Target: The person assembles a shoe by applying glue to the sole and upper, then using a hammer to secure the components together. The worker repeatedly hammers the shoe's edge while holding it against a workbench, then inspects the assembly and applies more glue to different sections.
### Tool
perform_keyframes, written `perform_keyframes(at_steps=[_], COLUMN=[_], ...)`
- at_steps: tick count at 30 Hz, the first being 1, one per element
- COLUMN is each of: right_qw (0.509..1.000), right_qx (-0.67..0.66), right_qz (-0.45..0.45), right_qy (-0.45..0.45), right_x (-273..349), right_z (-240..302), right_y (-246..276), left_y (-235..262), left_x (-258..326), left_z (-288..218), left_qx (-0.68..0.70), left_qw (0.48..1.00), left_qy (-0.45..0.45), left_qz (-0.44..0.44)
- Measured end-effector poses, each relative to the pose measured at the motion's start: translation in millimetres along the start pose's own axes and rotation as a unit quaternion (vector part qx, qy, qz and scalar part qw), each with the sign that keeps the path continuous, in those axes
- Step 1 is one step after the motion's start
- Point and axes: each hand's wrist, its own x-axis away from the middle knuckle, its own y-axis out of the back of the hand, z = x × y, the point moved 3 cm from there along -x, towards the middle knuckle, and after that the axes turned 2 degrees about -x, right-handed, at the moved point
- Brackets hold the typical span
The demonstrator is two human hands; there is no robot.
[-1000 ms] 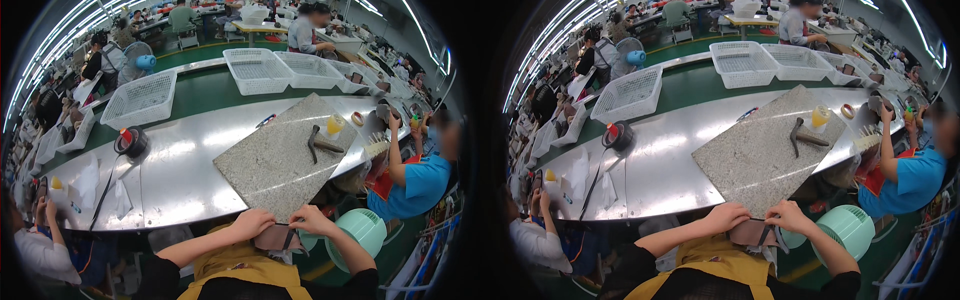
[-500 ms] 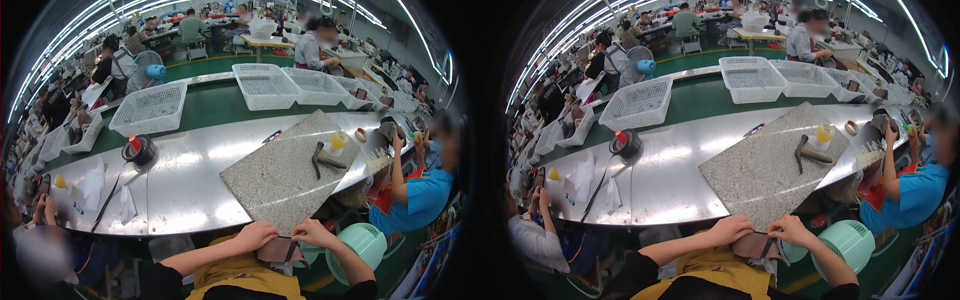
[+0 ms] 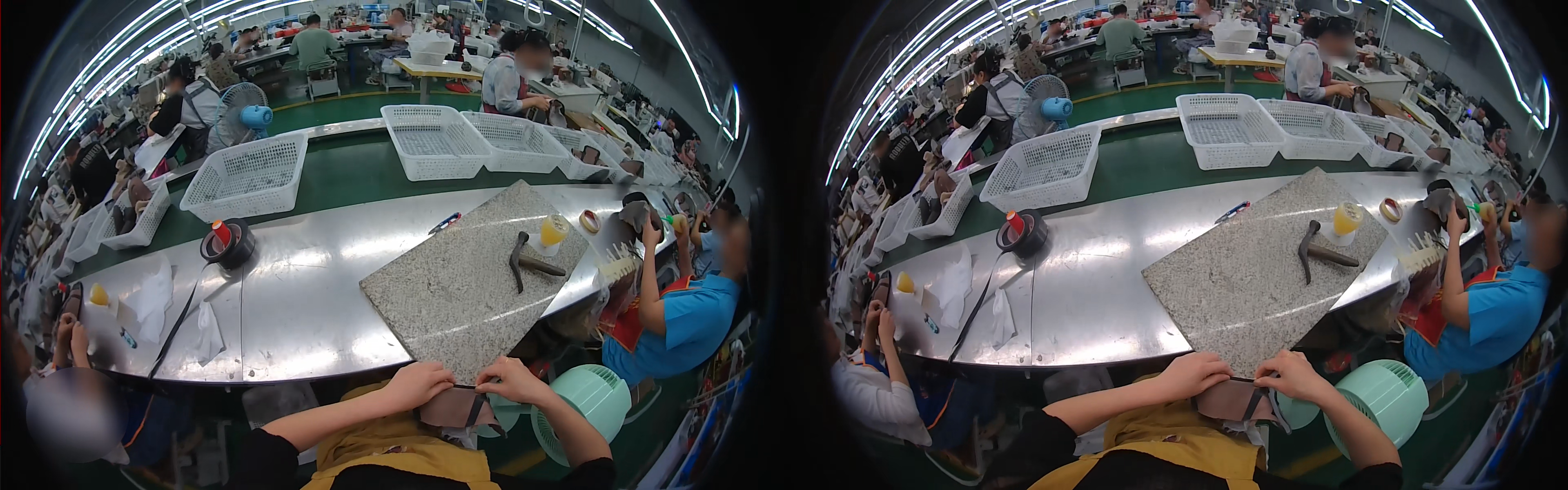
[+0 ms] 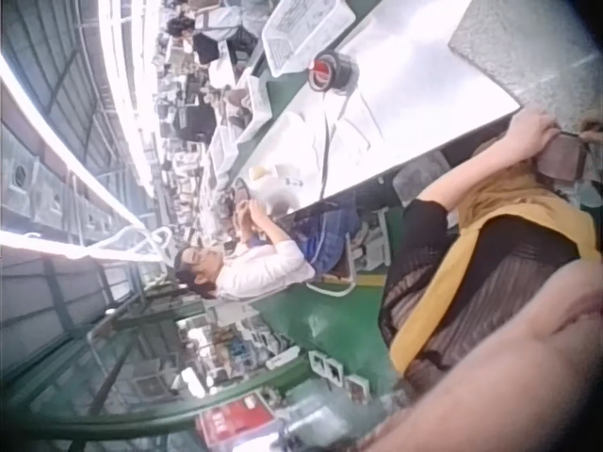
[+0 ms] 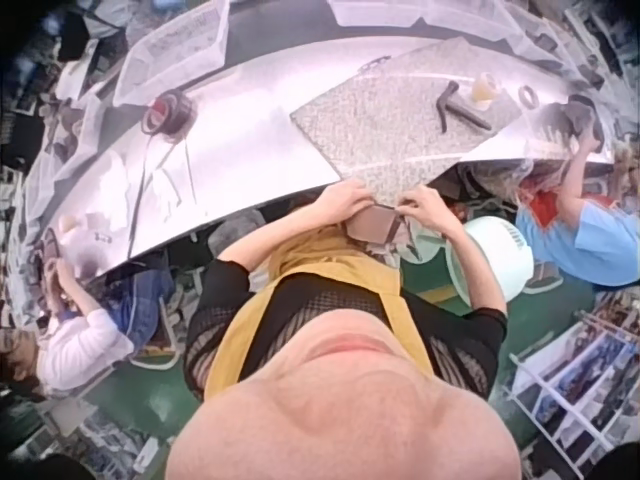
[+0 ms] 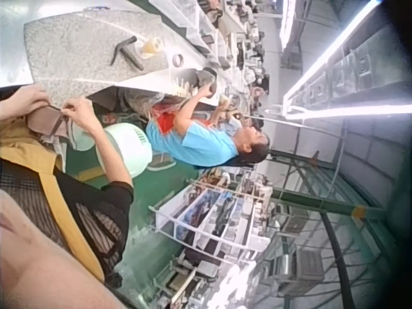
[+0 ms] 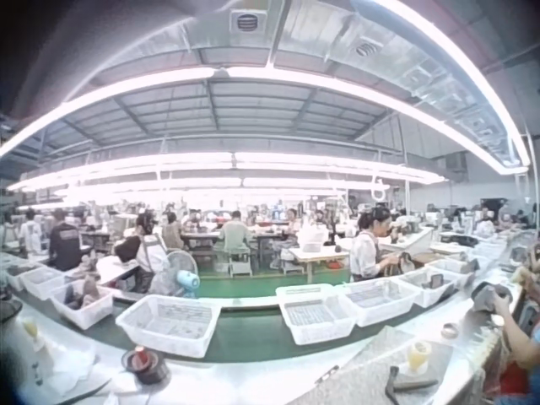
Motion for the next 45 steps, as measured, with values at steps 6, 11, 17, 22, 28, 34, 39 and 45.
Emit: perform_keyframes(at_steps=[6, 11, 17, 22, 28, 34, 39, 45], right_qw=[1.0, 0.995, 0.985, 0.984, 0.982, 0.972, 0.973, 0.973], right_qx=[0.021, 0.083, 0.138, 0.117, 0.131, 0.155, 0.159, 0.167], right_qz=[-0.011, -0.046, -0.096, -0.126, -0.129, -0.162, -0.149, -0.139], right_qy=[0.019, 0.029, 0.032, 0.049, 0.048, 0.067, 0.077, 0.073], right_x=[-1.6, 3.6, 8.9, 4.7, 3.4, 5.5, -1.0, -0.2], right_z=[0.7, 10.7, 11.4, 11.0, 13.9, 12.4, 8.3, 7.7], right_y=[1.9, 2.6, 1.9, -0.2, -1.5, 5.1, 8.2, 6.2], left_y=[-1.1, -4.1, -3.6, -0.1, 0.7, -13.5, -22.6, -29.9], left_x=[-3.3, -3.7, -8.3, -6.7, -5.4, -25.1, -42.2, -45.0], left_z=[4.9, 1.9, -6.1, 3.4, 2.4, -7.9, -3.7, -2.1], left_qx=[-0.012, 0.003, -0.042, 0.013, -0.056, -0.157, -0.03, -0.088], left_qw=[1.0, 1.0, 0.999, 0.999, 0.998, 0.98, 0.999, 0.995], left_qy=[-0.012, -0.005, -0.001, 0.022, -0.007, -0.104, -0.025, -0.054], left_qz=[0.007, -0.005, 0.005, 0.02, 0.018, -0.073, 0.003, 0.015])
